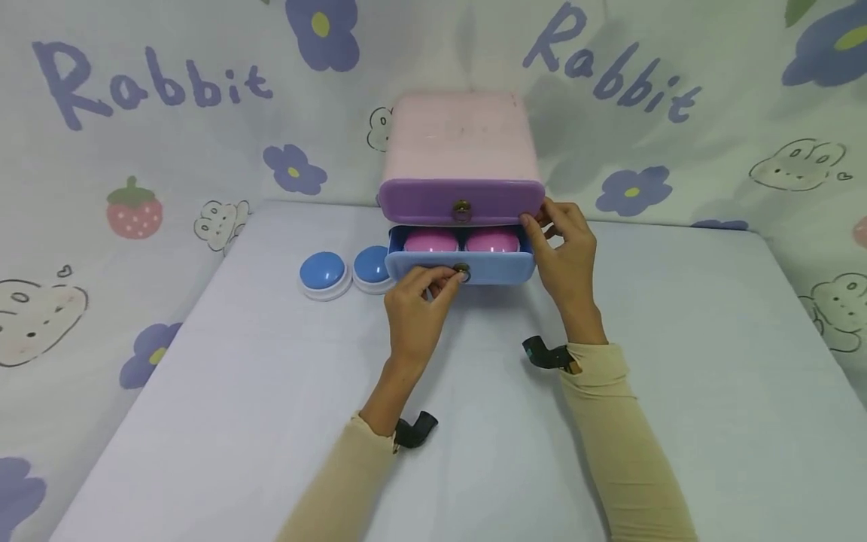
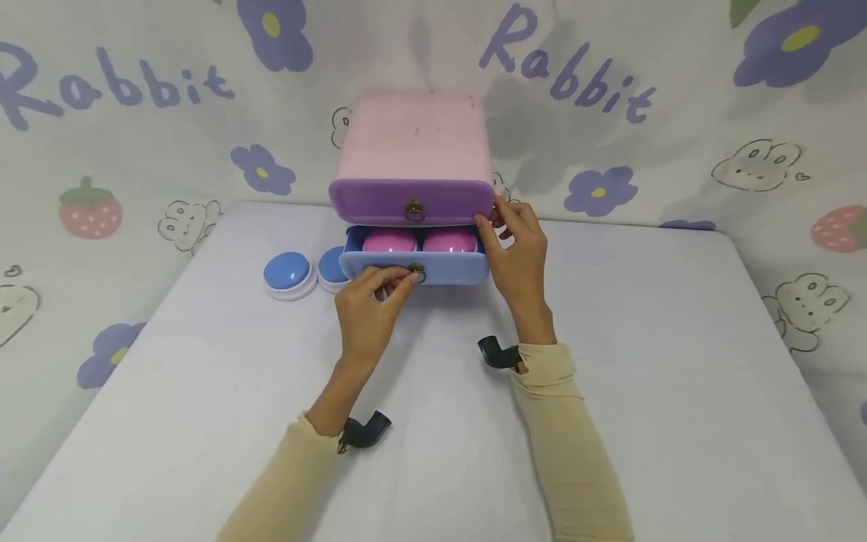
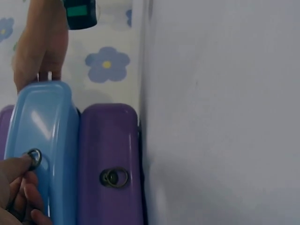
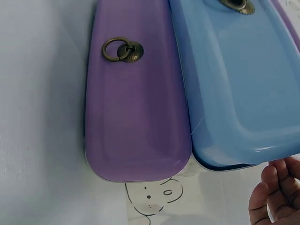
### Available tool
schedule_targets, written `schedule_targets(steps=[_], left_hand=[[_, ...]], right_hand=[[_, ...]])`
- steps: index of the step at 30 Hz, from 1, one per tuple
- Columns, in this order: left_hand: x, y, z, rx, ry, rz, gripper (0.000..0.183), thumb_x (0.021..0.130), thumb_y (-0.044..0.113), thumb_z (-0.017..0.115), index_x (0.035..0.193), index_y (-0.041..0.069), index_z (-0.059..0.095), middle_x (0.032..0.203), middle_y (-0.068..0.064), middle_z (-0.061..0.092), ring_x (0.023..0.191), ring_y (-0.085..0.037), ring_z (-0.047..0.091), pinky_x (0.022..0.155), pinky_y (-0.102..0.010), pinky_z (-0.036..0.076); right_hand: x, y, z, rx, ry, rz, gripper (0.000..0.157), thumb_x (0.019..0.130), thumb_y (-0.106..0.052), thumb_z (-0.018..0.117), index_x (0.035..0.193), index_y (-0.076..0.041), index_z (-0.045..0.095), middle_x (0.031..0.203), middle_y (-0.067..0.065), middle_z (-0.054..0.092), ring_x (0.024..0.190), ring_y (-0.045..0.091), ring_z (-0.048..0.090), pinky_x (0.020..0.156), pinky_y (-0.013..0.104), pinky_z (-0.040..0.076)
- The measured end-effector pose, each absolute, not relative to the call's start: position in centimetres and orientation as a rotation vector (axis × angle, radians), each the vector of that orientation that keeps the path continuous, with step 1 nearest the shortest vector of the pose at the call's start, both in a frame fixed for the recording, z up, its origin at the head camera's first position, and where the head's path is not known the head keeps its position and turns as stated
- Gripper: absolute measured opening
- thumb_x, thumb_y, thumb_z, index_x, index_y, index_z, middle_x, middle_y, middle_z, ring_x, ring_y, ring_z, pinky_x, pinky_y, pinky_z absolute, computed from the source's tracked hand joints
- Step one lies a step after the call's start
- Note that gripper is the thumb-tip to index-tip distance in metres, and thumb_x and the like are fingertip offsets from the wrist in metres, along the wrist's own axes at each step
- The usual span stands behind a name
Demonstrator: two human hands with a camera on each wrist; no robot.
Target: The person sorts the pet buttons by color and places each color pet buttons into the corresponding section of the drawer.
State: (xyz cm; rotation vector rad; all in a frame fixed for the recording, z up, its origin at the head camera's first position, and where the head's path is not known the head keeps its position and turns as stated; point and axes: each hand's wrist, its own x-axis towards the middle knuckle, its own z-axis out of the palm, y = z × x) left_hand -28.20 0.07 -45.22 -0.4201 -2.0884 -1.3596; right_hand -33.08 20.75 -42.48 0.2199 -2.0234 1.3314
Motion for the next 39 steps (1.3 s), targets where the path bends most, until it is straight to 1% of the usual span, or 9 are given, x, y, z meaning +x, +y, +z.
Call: schedule_targets(steps=[3, 6, 11, 16, 21, 29, 32, 36, 39], left_hand=[[-28.6, 0.1, -45.2, -0.401, -2.087, -1.368, 0.013, 0.086, 0.013, 0.08, 0.087, 0.0, 0.077, 0.075, -0.005, 0.063, 0.068, -0.013, 0.056, 0.06, -0.024, 0.043], [-29.1, 0.1, -45.2, -0.401, -2.077, -1.381, 0.014, 0.087, 0.013, 0.08, 0.087, 0.0, 0.076, 0.076, -0.006, 0.064, 0.068, -0.014, 0.056, 0.06, -0.024, 0.044], [-30.0, 0.3, -45.2, -0.419, -2.054, -1.386, 0.016, 0.087, 0.015, 0.08, 0.088, -0.001, 0.077, 0.077, -0.007, 0.065, 0.068, -0.015, 0.057, 0.06, -0.027, 0.045], [-30.8, 0.3, -45.3, -0.422, -2.051, -1.38, 0.017, 0.087, 0.015, 0.08, 0.088, -0.001, 0.077, 0.077, -0.007, 0.065, 0.067, -0.016, 0.057, 0.06, -0.027, 0.045], [-31.8, 0.3, -45.2, -0.432, -2.047, -1.361, 0.015, 0.086, 0.013, 0.08, 0.087, -0.002, 0.076, 0.076, -0.008, 0.065, 0.066, -0.016, 0.057, 0.06, -0.027, 0.044], [-32.8, 0.2, -45.2, -0.419, -2.042, -1.397, 0.014, 0.086, 0.012, 0.08, 0.088, -0.002, 0.077, 0.077, -0.008, 0.066, 0.067, -0.017, 0.058, 0.061, -0.025, 0.045], [-32.8, 0.2, -45.3, -0.409, -2.047, -1.402, 0.015, 0.086, 0.013, 0.08, 0.089, -0.002, 0.076, 0.078, -0.008, 0.065, 0.068, -0.017, 0.058, 0.061, -0.025, 0.045], [-32.6, 0.2, -45.6, -0.396, -2.075, -1.387, 0.017, 0.087, 0.015, 0.08, 0.091, -0.002, 0.076, 0.079, -0.008, 0.064, 0.069, -0.017, 0.058, 0.063, -0.027, 0.046], [-32.4, 0.3, -46.1, -0.385, -2.111, -1.392, 0.019, 0.087, 0.016, 0.079, 0.093, -0.002, 0.076, 0.08, -0.008, 0.064, 0.071, -0.018, 0.058, 0.065, -0.028, 0.047]], right_hand=[[-33.1, 20.9, -42.6, 0.228, -2.034, 1.343, 0.038, 0.092, -0.013, 0.073, 0.125, 0.004, 0.066, 0.105, 0.017, 0.064, 0.091, 0.022, 0.058, 0.078, 0.028, 0.045], [-33.1, 21.0, -42.7, 0.23, -2.032, 1.343, 0.039, 0.093, -0.015, 0.074, 0.126, 0.002, 0.067, 0.106, 0.015, 0.064, 0.092, 0.02, 0.058, 0.078, 0.028, 0.046], [-33.1, 20.7, -42.4, 0.245, -2.007, 1.337, 0.037, 0.091, -0.007, 0.073, 0.125, 0.008, 0.065, 0.105, 0.022, 0.063, 0.092, 0.029, 0.058, 0.077, 0.033, 0.046], [-32.1, 19.9, -40.9, 0.261, -1.989, 1.348, 0.035, 0.091, 0.001, 0.071, 0.122, 0.015, 0.063, 0.104, 0.03, 0.061, 0.092, 0.039, 0.057, 0.077, 0.036, 0.046], [-31.2, 19.4, -39.9, 0.259, -1.998, 1.351, 0.034, 0.091, 0.002, 0.071, 0.121, 0.016, 0.063, 0.102, 0.029, 0.061, 0.091, 0.039, 0.057, 0.077, 0.036, 0.046], [-31.6, 19.6, -40.3, 0.277, -1.981, 1.348, 0.034, 0.09, 0.002, 0.071, 0.121, 0.015, 0.063, 0.103, 0.03, 0.061, 0.091, 0.039, 0.057, 0.077, 0.037, 0.046], [-32.4, 20.2, -41.4, 0.29, -1.983, 1.342, 0.036, 0.091, -0.005, 0.073, 0.123, 0.01, 0.065, 0.104, 0.024, 0.063, 0.091, 0.033, 0.059, 0.077, 0.034, 0.046], [-33.2, 21.0, -42.7, 0.304, -2.032, 1.295, 0.045, 0.088, -0.016, 0.078, 0.128, 0.003, 0.065, 0.107, 0.016, 0.063, 0.095, 0.022, 0.059, 0.079, 0.031, 0.045], [-33.2, 21.2, -43.0, 0.312, -2.05, 1.247, 0.05, 0.085, -0.017, 0.081, 0.129, 0.002, 0.065, 0.108, 0.015, 0.063, 0.097, 0.022, 0.059, 0.079, 0.032, 0.045]])
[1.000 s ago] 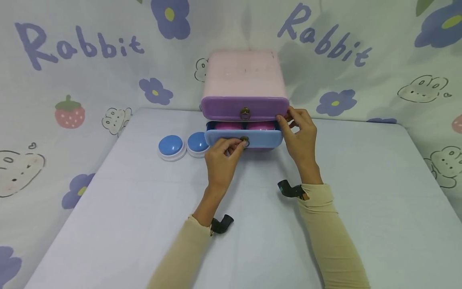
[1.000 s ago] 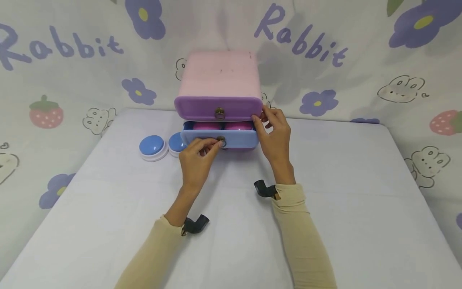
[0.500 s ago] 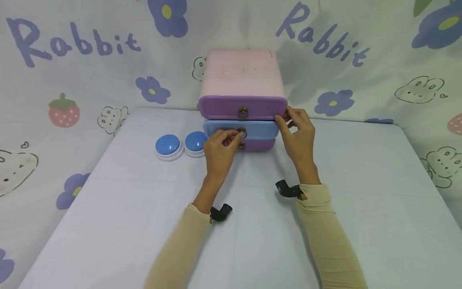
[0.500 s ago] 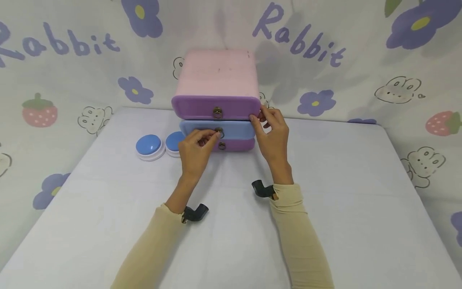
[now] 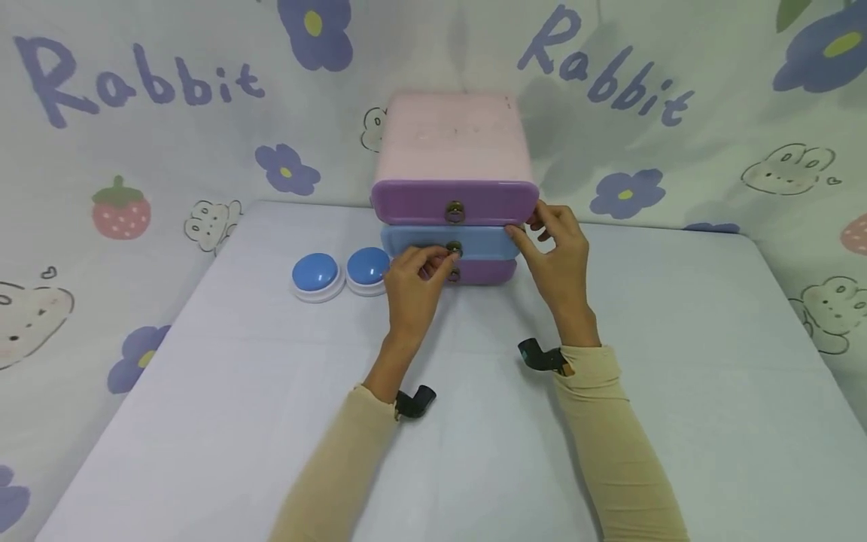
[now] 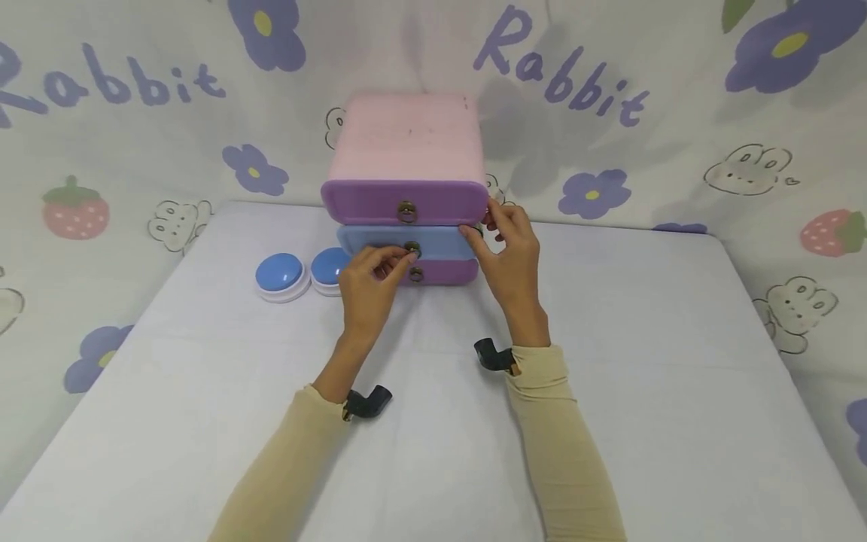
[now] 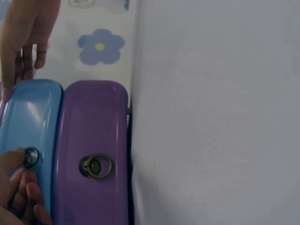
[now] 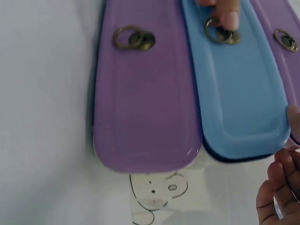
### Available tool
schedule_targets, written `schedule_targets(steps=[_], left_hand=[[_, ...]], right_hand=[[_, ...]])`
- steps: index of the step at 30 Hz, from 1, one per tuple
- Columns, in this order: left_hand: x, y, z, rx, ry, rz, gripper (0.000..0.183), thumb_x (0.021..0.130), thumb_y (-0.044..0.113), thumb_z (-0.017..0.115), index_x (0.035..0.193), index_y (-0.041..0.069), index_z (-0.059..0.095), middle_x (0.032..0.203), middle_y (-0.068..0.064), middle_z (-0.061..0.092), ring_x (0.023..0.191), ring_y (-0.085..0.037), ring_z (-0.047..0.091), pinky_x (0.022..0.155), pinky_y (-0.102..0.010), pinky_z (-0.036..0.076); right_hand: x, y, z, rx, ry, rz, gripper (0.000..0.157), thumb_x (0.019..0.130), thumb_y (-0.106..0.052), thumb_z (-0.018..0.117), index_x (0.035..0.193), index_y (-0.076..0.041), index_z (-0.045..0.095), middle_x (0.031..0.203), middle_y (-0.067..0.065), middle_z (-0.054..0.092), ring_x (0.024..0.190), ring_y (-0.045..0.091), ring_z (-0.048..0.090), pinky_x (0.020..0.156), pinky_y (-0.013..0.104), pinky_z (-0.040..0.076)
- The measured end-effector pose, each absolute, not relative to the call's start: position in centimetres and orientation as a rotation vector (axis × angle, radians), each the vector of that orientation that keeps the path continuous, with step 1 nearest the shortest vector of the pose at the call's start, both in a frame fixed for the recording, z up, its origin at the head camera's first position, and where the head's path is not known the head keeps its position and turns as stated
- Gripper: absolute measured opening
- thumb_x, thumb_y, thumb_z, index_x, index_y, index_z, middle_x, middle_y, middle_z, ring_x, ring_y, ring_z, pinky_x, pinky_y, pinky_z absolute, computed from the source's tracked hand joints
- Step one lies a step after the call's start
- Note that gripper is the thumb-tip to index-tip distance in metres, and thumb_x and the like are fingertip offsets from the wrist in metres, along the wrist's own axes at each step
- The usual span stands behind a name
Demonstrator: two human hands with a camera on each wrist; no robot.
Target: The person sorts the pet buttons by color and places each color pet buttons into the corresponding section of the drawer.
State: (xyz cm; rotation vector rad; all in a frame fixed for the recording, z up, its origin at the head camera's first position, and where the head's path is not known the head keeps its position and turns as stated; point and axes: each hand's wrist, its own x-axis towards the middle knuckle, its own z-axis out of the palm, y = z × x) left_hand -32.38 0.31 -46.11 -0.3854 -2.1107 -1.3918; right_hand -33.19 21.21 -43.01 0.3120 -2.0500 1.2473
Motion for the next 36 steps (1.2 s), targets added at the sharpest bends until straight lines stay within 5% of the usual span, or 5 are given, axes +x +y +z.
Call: schedule_targets(steps=[20, 27, 36], left_hand=[[-32.1, 0.3, -48.5, -0.28, -2.404, -1.332, 0.011, 0.088, 0.007, 0.076, 0.088, -0.004, 0.075, 0.078, -0.009, 0.066, 0.069, -0.019, 0.06, 0.063, -0.028, 0.05], [-32.4, 0.5, -48.7, -0.252, -2.406, -1.312, 0.012, 0.087, 0.009, 0.079, 0.085, -0.002, 0.076, 0.077, -0.009, 0.067, 0.069, -0.019, 0.061, 0.063, -0.028, 0.05], [-32.2, 0.4, -49.3, -0.266, -2.338, -1.359, 0.007, 0.083, 0.002, 0.077, 0.078, -0.003, 0.074, 0.072, -0.009, 0.066, 0.062, -0.017, 0.06, 0.057, -0.023, 0.049]], right_hand=[[-33.5, 21.0, -43.6, 0.367, -1.993, 1.186, 0.048, 0.086, -0.014, 0.079, 0.128, 0.005, 0.065, 0.106, 0.018, 0.063, 0.094, 0.026, 0.061, 0.076, 0.041, 0.048], [-33.6, 21.1, -43.6, 0.386, -1.979, 1.146, 0.048, 0.086, -0.013, 0.08, 0.127, 0.005, 0.065, 0.105, 0.019, 0.064, 0.093, 0.027, 0.061, 0.077, 0.029, 0.046], [-33.5, 21.2, -43.7, 0.388, -1.991, 1.155, 0.046, 0.087, -0.014, 0.078, 0.127, 0.006, 0.065, 0.105, 0.019, 0.064, 0.093, 0.026, 0.061, 0.076, 0.031, 0.046]])
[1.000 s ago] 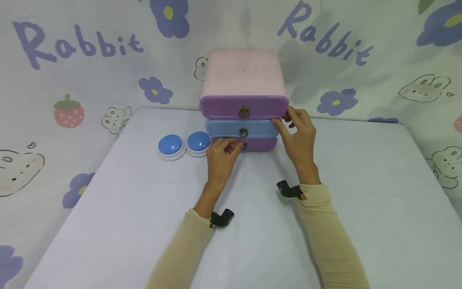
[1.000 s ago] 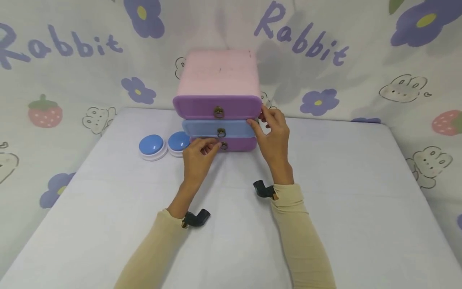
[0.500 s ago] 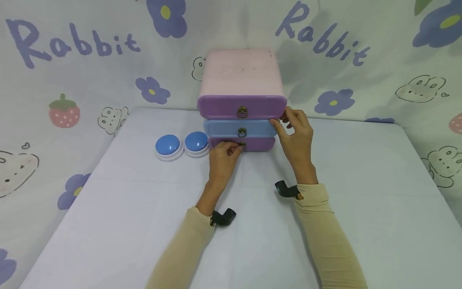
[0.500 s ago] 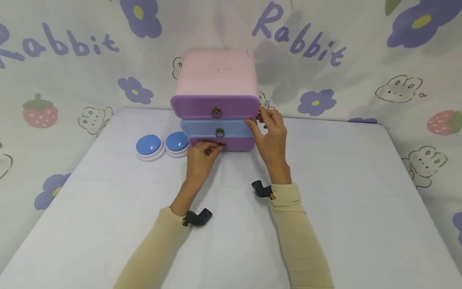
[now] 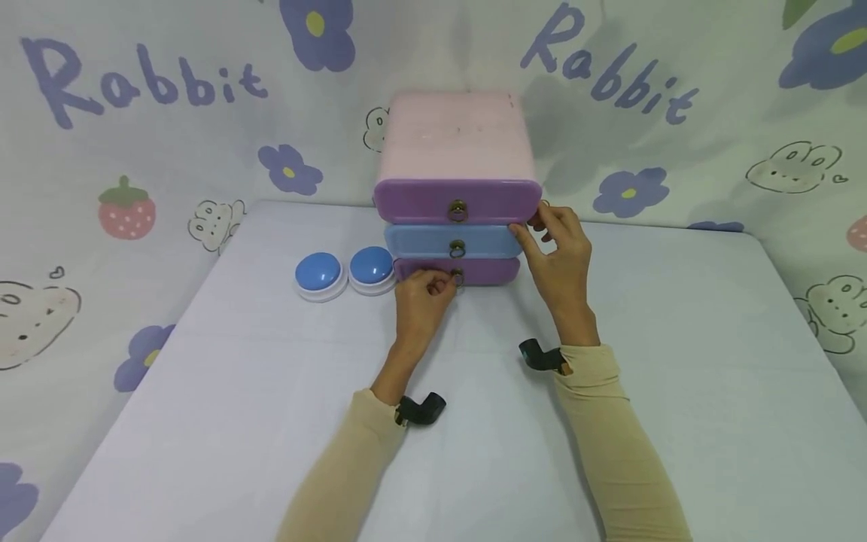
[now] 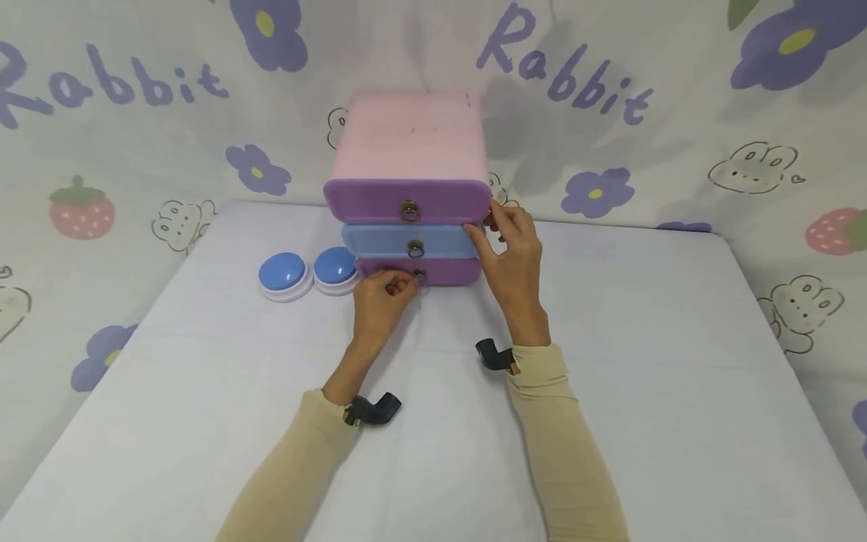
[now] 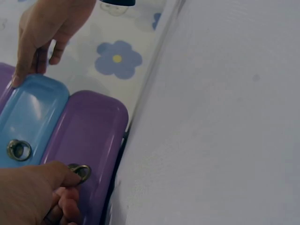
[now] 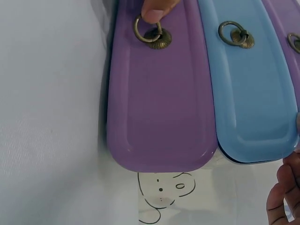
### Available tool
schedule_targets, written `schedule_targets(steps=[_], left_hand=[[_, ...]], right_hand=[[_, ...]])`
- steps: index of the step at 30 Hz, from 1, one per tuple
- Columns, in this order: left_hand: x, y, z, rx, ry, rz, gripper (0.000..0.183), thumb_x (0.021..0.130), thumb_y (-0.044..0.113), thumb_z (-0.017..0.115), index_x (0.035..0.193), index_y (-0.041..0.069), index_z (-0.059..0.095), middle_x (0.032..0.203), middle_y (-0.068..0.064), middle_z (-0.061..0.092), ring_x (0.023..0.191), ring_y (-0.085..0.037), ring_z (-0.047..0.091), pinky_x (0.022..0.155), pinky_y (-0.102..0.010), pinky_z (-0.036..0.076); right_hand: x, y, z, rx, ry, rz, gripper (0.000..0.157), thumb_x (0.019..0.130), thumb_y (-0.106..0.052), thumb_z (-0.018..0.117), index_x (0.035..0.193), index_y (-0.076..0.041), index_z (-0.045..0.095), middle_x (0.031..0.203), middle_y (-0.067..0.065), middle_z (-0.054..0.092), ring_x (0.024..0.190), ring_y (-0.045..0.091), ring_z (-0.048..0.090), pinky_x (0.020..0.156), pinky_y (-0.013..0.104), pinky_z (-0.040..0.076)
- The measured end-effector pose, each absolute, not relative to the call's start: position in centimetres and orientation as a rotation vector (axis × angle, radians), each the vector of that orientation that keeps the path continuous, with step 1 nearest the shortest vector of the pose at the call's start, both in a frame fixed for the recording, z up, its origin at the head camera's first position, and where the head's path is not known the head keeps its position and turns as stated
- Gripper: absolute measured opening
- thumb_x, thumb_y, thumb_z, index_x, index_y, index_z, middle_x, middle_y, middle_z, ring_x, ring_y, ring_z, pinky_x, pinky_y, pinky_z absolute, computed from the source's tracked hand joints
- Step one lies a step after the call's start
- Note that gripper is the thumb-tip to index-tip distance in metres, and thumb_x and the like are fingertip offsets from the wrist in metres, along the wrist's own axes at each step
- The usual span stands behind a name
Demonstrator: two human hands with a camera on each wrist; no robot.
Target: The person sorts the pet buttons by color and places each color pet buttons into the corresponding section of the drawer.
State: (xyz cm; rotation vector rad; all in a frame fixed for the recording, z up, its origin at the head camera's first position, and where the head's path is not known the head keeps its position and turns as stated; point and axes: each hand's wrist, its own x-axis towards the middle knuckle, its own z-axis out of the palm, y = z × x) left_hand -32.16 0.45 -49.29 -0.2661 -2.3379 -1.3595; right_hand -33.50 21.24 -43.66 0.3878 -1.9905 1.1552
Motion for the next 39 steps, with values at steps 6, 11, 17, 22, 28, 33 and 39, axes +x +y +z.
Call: schedule_targets(steps=[6, 11, 17, 22, 28, 33, 39], left_hand=[[-31.7, 0.4, -49.4, -0.252, -2.348, -1.402, 0.006, 0.084, 0.001, 0.074, 0.079, -0.002, 0.075, 0.072, -0.007, 0.065, 0.063, -0.015, 0.059, 0.058, -0.021, 0.047], [-31.4, 0.3, -49.4, -0.237, -2.352, -1.409, 0.006, 0.084, 0.0, 0.074, 0.079, -0.003, 0.075, 0.072, -0.008, 0.066, 0.063, -0.016, 0.059, 0.057, -0.021, 0.047], [-30.9, 0.2, -49.4, -0.229, -2.349, -1.408, 0.006, 0.083, 0.0, 0.075, 0.078, -0.002, 0.076, 0.071, -0.007, 0.065, 0.062, -0.015, 0.057, 0.056, -0.021, 0.046], [-29.9, 0.2, -49.4, -0.232, -2.346, -1.414, 0.004, 0.083, 0.001, 0.076, 0.079, -0.001, 0.076, 0.071, -0.005, 0.064, 0.062, -0.013, 0.057, 0.056, -0.02, 0.046], [-29.1, 0.1, -49.3, -0.237, -2.341, -1.406, 0.005, 0.083, 0.002, 0.076, 0.079, -0.001, 0.076, 0.071, -0.005, 0.064, 0.062, -0.013, 0.057, 0.055, -0.019, 0.045], [-28.2, -0.3, -49.7, -0.226, -2.344, -1.403, 0.005, 0.082, 0.002, 0.076, 0.078, 0.001, 0.076, 0.07, -0.003, 0.063, 0.061, -0.013, 0.056, 0.055, -0.02, 0.046], [-27.3, -0.6, -49.7, -0.23, -2.34, -1.415, 0.004, 0.082, 0.004, 0.076, 0.079, 0.002, 0.076, 0.071, -0.002, 0.063, 0.062, -0.011, 0.057, 0.056, -0.02, 0.047]], right_hand=[[-33.4, 21.3, -43.6, 0.375, -2.001, 1.145, 0.046, 0.087, -0.015, 0.078, 0.127, 0.005, 0.065, 0.105, 0.019, 0.064, 0.093, 0.026, 0.061, 0.076, 0.028, 0.046], [-33.3, 21.1, -43.6, 0.378, -1.993, 1.162, 0.047, 0.086, -0.014, 0.079, 0.127, 0.005, 0.065, 0.105, 0.019, 0.064, 0.093, 0.026, 0.061, 0.076, 0.03, 0.046], [-33.3, 21.1, -43.6, 0.384, -1.987, 1.165, 0.046, 0.086, -0.013, 0.079, 0.126, 0.006, 0.065, 0.104, 0.019, 0.064, 0.092, 0.026, 0.061, 0.076, 0.028, 0.045], [-33.4, 21.5, -43.5, 0.387, -1.986, 1.156, 0.046, 0.086, -0.013, 0.079, 0.127, 0.005, 0.065, 0.104, 0.019, 0.064, 0.092, 0.027, 0.061, 0.076, 0.027, 0.045], [-33.4, 21.5, -43.5, 0.365, -1.994, 1.171, 0.047, 0.086, -0.014, 0.08, 0.126, 0.004, 0.066, 0.104, 0.019, 0.064, 0.092, 0.027, 0.061, 0.076, 0.029, 0.045], [-33.3, 21.2, -43.5, 0.336, -1.999, 1.202, 0.047, 0.085, -0.014, 0.081, 0.126, 0.003, 0.067, 0.104, 0.017, 0.065, 0.093, 0.026, 0.061, 0.076, 0.031, 0.045], [-33.3, 21.2, -43.5, 0.34, -1.993, 1.203, 0.045, 0.086, -0.014, 0.08, 0.125, 0.003, 0.067, 0.104, 0.017, 0.065, 0.093, 0.026, 0.061, 0.076, 0.03, 0.044]])
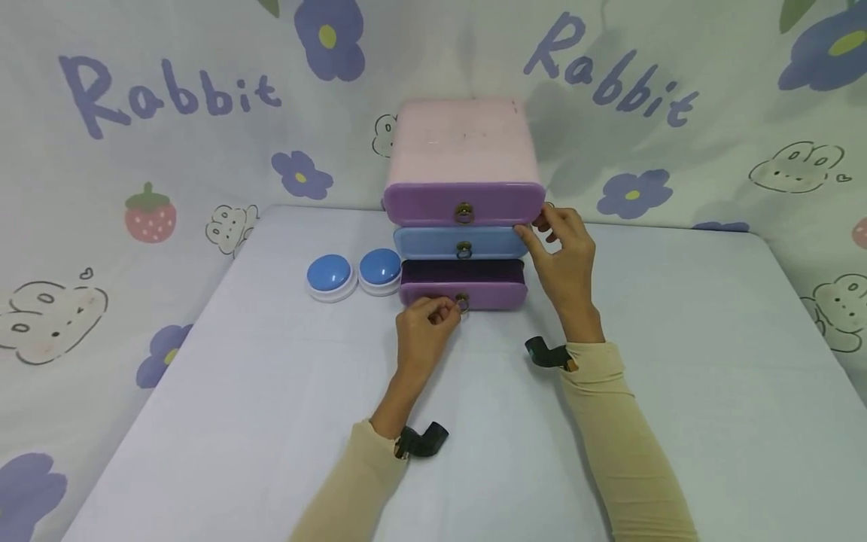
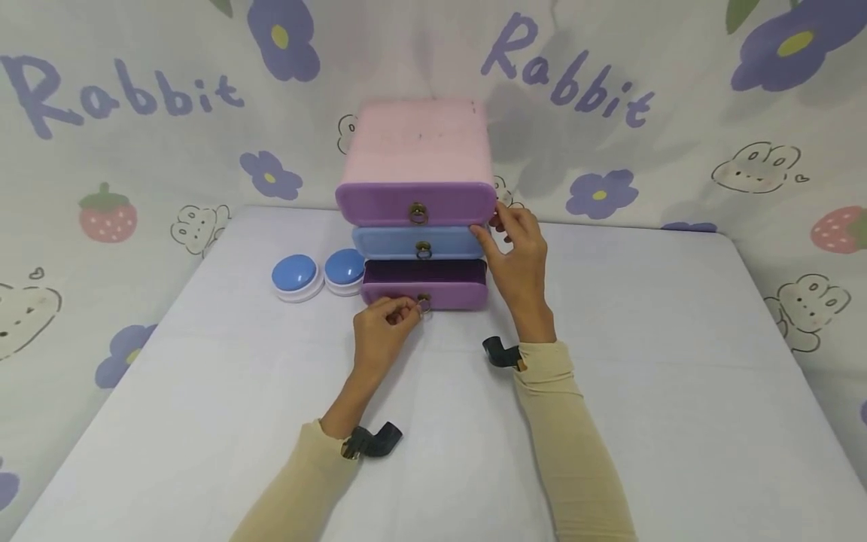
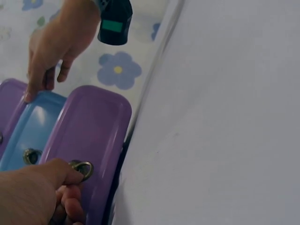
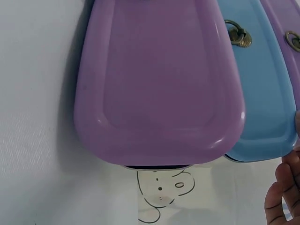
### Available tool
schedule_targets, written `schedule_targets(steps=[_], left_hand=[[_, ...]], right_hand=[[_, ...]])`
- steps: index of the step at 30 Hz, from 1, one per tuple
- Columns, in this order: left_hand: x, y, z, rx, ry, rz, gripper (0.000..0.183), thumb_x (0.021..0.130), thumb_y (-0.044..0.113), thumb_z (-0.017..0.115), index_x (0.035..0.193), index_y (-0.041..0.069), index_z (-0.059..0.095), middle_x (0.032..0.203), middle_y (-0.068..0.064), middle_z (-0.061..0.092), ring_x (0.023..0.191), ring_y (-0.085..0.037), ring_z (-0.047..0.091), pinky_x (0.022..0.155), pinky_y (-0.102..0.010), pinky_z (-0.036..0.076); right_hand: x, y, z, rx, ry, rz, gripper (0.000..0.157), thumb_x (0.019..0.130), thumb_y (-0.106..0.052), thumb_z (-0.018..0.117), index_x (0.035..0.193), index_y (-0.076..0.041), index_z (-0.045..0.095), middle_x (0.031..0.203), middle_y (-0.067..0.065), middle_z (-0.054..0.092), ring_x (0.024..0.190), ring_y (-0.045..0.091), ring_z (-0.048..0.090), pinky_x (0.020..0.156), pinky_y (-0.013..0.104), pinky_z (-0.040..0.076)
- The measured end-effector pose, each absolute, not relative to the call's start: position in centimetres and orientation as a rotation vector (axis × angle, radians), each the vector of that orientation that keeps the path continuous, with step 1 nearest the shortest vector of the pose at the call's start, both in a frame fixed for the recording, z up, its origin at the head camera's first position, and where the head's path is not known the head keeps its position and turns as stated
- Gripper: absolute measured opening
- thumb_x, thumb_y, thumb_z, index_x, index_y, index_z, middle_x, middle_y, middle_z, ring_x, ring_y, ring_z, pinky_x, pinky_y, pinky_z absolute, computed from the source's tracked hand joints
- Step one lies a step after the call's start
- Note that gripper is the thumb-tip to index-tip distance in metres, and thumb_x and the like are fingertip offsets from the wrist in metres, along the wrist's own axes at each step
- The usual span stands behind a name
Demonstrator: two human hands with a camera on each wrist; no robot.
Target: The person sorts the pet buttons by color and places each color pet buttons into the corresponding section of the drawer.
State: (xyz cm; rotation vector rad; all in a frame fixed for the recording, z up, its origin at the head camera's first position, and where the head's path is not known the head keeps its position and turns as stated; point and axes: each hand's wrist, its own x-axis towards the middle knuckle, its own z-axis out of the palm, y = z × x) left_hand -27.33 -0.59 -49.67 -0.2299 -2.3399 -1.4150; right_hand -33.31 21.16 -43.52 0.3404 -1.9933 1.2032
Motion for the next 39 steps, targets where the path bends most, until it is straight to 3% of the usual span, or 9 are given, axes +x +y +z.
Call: schedule_targets(steps=[39], left_hand=[[-22.4, -2.0, -49.6, -0.272, -2.416, -1.377, 0.004, 0.083, 0.006, 0.078, 0.083, 0.003, 0.077, 0.074, 0.002, 0.062, 0.063, -0.008, 0.056, 0.056, -0.021, 0.048]], right_hand=[[-33.6, 21.6, -43.2, 0.381, -2.01, 1.18, 0.046, 0.085, -0.016, 0.081, 0.126, 0.002, 0.067, 0.102, 0.017, 0.065, 0.091, 0.027, 0.061, 0.074, 0.034, 0.045]])
